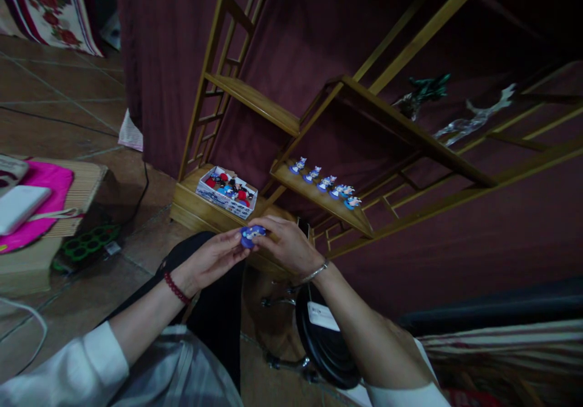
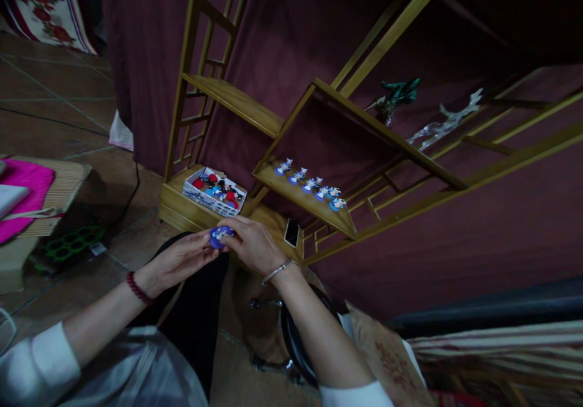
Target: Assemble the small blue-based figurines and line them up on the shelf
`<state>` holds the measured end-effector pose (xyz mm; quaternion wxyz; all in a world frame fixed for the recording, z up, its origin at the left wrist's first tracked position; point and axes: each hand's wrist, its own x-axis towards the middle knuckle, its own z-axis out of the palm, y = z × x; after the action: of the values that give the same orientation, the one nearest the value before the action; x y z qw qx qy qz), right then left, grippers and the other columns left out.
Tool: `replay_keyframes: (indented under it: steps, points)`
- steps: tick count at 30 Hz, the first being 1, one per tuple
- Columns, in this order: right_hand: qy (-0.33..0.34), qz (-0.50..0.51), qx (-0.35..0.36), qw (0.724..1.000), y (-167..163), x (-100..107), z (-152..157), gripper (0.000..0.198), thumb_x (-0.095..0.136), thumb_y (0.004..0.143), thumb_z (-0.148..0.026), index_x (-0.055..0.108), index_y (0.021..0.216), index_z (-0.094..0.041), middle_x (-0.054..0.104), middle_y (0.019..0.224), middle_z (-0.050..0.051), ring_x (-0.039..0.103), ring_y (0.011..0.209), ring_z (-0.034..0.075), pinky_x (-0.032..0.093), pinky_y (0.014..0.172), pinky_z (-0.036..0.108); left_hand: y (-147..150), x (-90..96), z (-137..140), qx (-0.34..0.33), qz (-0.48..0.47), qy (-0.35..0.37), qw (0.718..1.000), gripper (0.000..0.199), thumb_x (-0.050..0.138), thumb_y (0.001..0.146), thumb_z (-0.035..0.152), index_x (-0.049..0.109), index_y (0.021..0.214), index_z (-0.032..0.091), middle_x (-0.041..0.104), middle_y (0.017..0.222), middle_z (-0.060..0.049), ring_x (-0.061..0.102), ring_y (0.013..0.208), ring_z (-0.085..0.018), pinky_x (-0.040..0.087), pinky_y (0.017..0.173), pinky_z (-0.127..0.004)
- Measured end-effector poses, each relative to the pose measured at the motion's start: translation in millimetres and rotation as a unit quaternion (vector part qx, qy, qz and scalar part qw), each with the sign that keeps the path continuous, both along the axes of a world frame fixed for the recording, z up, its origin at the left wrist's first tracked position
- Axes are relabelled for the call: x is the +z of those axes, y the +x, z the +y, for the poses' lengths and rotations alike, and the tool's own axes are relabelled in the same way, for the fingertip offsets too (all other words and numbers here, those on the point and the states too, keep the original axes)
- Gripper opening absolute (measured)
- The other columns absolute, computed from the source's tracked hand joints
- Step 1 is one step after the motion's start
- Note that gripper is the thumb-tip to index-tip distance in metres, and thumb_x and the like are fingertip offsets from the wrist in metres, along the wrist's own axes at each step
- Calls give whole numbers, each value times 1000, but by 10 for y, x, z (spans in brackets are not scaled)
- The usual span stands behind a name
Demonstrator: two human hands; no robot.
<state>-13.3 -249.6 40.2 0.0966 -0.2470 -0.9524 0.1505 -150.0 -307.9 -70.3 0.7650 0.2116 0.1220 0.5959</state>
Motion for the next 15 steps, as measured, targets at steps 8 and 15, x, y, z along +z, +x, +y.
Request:
replay_keyframes:
  steps: [8,15]
  points:
    - [0,21,-10,1000,23,-55,8,27,53,80,-24,54,107,-21,61,99,3,56,90,14,42,81,26,30,0,-1,-1,-7,-15,1000,21,59,75,17,62,96,10,63,93,-8,59,86,-14,43,81,-23]
    - [-46,109,-45,992,102,-35,45,49,58,76,-26,43,122,-25,56,113,4,56,95,16,44,84,30,50,124,110,17,-30,-13,999,21,55,78,13,62,97,12,63,97,-7,57,86,-12,43,85,-25]
